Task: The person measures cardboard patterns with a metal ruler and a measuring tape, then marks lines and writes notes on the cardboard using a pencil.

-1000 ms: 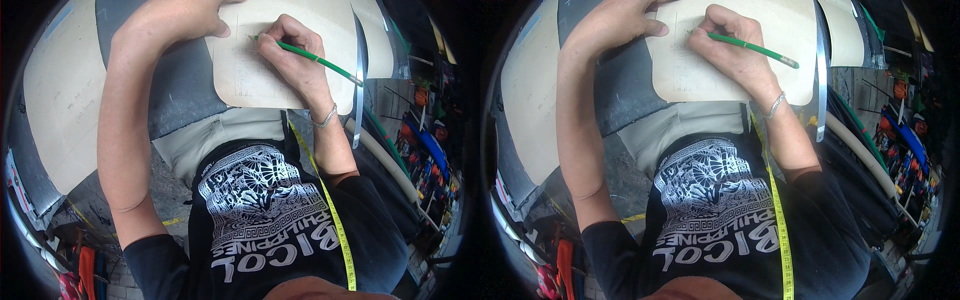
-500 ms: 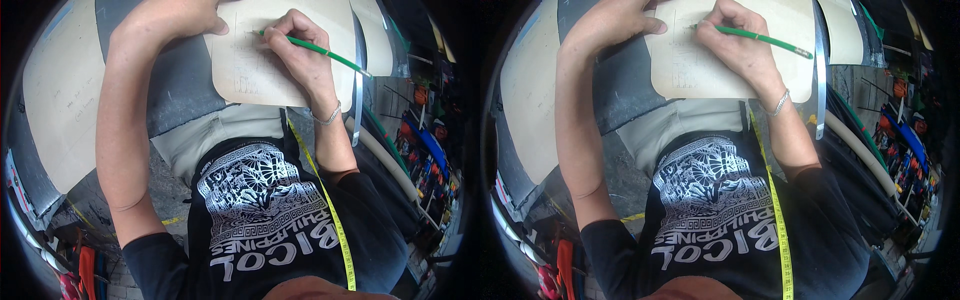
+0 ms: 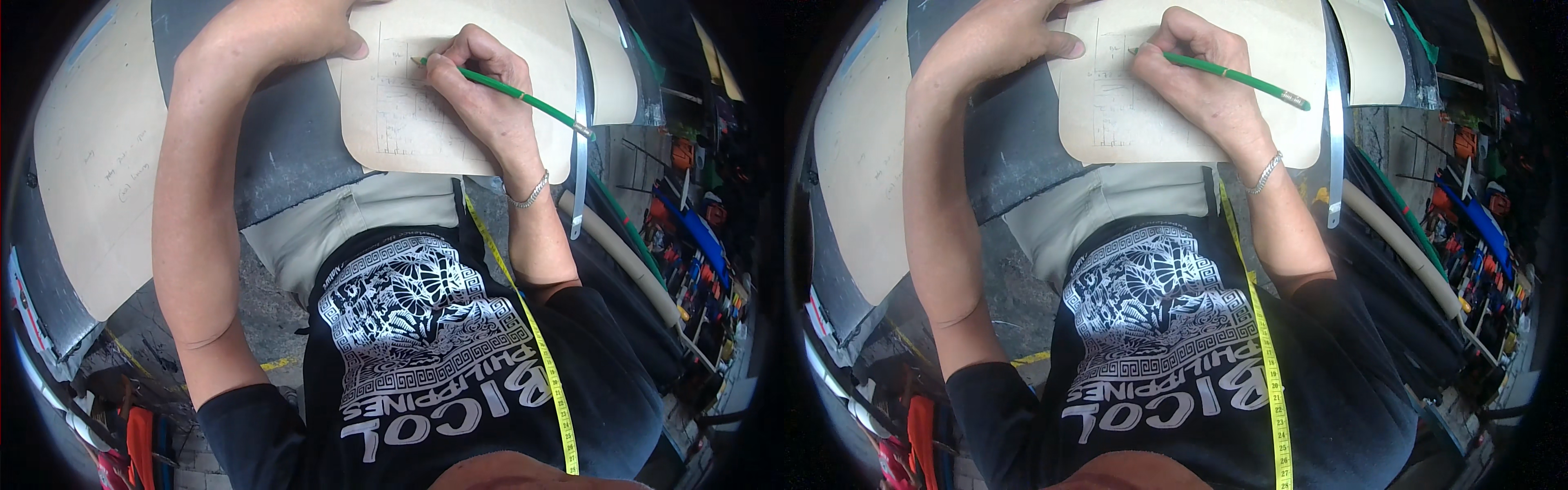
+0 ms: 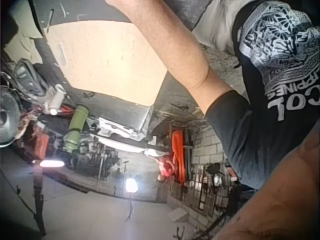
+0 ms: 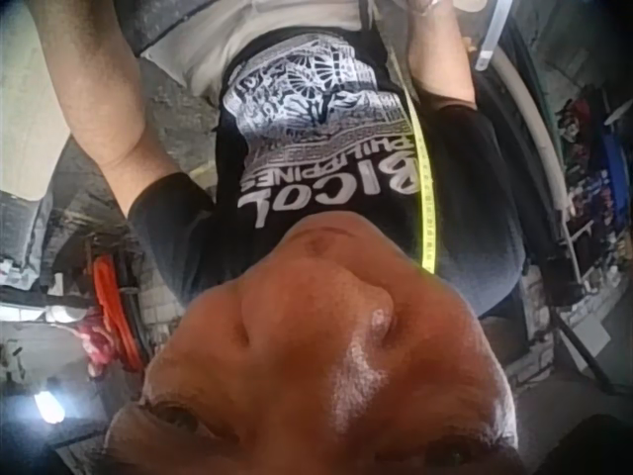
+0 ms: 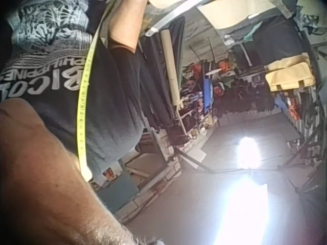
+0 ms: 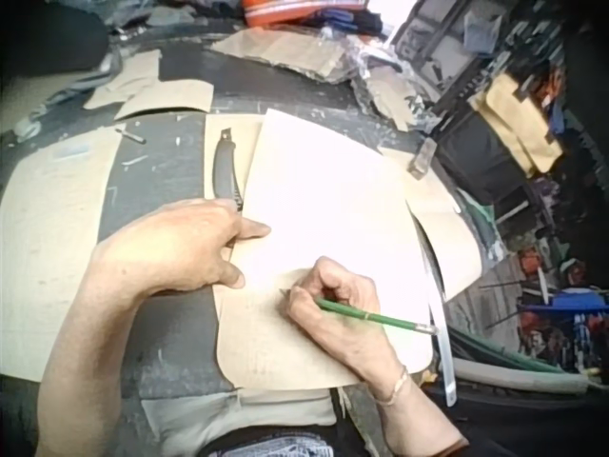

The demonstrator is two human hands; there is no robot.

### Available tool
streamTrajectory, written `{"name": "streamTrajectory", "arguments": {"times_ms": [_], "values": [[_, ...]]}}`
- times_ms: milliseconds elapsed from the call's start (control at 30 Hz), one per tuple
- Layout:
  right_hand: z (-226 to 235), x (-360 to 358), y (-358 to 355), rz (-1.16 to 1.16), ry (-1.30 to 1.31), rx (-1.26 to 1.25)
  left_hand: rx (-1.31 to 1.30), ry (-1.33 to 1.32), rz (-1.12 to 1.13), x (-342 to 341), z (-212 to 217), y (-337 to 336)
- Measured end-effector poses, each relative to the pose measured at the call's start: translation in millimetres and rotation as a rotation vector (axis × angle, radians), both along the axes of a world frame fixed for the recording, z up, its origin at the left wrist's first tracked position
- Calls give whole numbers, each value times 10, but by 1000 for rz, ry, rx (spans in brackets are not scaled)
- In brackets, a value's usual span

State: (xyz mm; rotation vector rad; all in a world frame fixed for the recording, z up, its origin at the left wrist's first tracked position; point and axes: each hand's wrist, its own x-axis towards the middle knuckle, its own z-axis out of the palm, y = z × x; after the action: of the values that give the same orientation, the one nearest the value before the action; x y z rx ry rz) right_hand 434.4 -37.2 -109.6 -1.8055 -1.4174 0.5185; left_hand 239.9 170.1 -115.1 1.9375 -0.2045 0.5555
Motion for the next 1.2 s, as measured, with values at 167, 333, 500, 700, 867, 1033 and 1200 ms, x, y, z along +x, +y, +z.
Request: {"name": "streamTrajectory", "arguments": {"times_ms": [167, 333, 500, 700, 867, 1033, 1200], "values": [[-35, 51, -40, -38, 21, 25, 266, 530, 260, 392, 575, -351], [-30, 27, -36, -14, -19, 51, 142, 82, 83, 47, 96, -61], [-57, 79, -65, -16, -41, 29, 384, 1076, 450, 473, 851, -503], [-28, 20, -15, 21, -25, 51, 97, 38, 53, 29, 69, -56], [-22, 23, -10, 38, -48, 51, -33, -77, -1, 81, -346, 111], [-32, 126, -87, -12, -40, 31, 424, 1047, 432, 398, 676, -399], [-34, 74, -9, 35, -9, 39, 139, 92, 97, -19, 153, -85]]}}
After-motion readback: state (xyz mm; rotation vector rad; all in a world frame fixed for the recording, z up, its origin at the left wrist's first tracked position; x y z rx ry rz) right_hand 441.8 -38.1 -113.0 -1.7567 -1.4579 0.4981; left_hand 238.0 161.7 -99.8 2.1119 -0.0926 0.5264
